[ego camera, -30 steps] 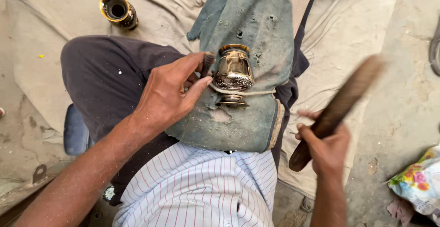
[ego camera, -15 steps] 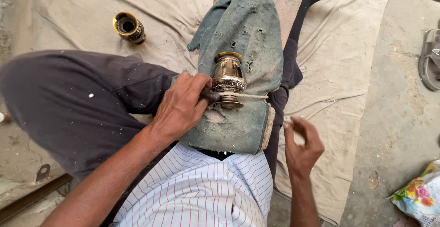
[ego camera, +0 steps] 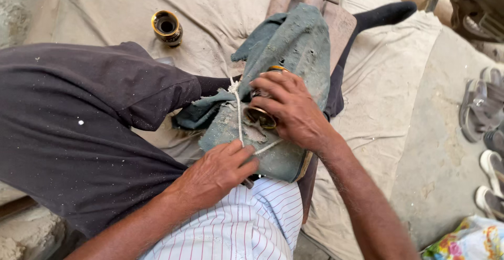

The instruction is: The person sits on the ground with a small brass vessel held on a padded cushion, and hammers decorative patterns into its surface using a punch held in one hand and a wooden mallet in the other, repositioning the punch repeatedly around the vessel body.

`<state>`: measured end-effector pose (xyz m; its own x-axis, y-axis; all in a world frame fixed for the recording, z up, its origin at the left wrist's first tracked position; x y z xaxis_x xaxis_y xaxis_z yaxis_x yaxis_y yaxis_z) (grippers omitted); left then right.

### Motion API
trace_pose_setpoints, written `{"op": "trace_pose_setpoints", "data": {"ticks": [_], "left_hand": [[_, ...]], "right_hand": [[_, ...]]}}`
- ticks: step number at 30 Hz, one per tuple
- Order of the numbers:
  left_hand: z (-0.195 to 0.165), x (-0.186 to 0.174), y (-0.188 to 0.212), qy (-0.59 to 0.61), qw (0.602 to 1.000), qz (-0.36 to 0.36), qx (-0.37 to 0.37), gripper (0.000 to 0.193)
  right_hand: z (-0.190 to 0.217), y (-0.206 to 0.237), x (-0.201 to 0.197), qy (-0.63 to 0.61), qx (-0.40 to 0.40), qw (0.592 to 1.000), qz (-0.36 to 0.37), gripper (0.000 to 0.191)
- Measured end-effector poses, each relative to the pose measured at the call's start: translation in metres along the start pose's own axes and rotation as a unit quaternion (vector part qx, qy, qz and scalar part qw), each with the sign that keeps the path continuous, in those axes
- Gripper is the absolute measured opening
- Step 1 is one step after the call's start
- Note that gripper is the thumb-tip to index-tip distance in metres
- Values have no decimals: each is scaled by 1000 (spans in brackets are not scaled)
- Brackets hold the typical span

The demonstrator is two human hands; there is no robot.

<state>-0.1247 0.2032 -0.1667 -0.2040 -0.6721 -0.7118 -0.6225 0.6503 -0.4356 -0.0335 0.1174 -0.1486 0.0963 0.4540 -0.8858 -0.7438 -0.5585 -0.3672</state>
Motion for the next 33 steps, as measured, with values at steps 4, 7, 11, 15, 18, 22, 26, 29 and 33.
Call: {"op": "trace_pose_setpoints", "data": {"ticks": [4, 7, 11, 15, 18, 22, 26, 29, 33], "left_hand": [[9, -8, -5, -20, 999, 5, -44, 20], [1, -20, -19, -2, 999, -40, -24, 20], [-13, -28, -34, 4, 997, -74, 13, 19], [-9, -24, -37, 3, 997, -78, -5, 21], [-2, -31, -40, 2, 989, -147, -9, 27], [10, -35, -52, -32, 978, -205, -19, 32], [14, -38, -64, -13, 977, -212, -26, 43], [24, -41, -61, 47, 979, -194, -47, 44], [110, -65, -39, 206, 901, -279, -260, 39]], "right_hand": [[-27, 29, -41, -198, 227, 910, -284, 52], [-53, 63, -30, -360, 387, 763, -371, 46], [-83, 80, 13, -389, 559, 672, -290, 50], [-106, 75, 13, -36, 561, 818, -125, 38], [-118, 75, 16, -74, 555, 813, -162, 42], [-124, 85, 37, -304, 566, 728, -238, 40], [-104, 106, 15, -224, 485, 768, -353, 32], [-78, 124, 10, -231, 452, 772, -381, 29], [-50, 127, 8, -168, 417, 828, -334, 18]]}}
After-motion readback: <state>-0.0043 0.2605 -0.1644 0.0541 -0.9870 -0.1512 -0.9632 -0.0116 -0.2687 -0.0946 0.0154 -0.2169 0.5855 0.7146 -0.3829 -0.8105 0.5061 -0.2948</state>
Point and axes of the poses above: each hand's wrist, its own y-axis away from the middle knuckle, its own x-axis out of the palm, z = x × y, the point moved 10 cm from there along -y, towards the middle knuckle, and after that the axes turned 14 degrees about -z, right-handed, at the moved point
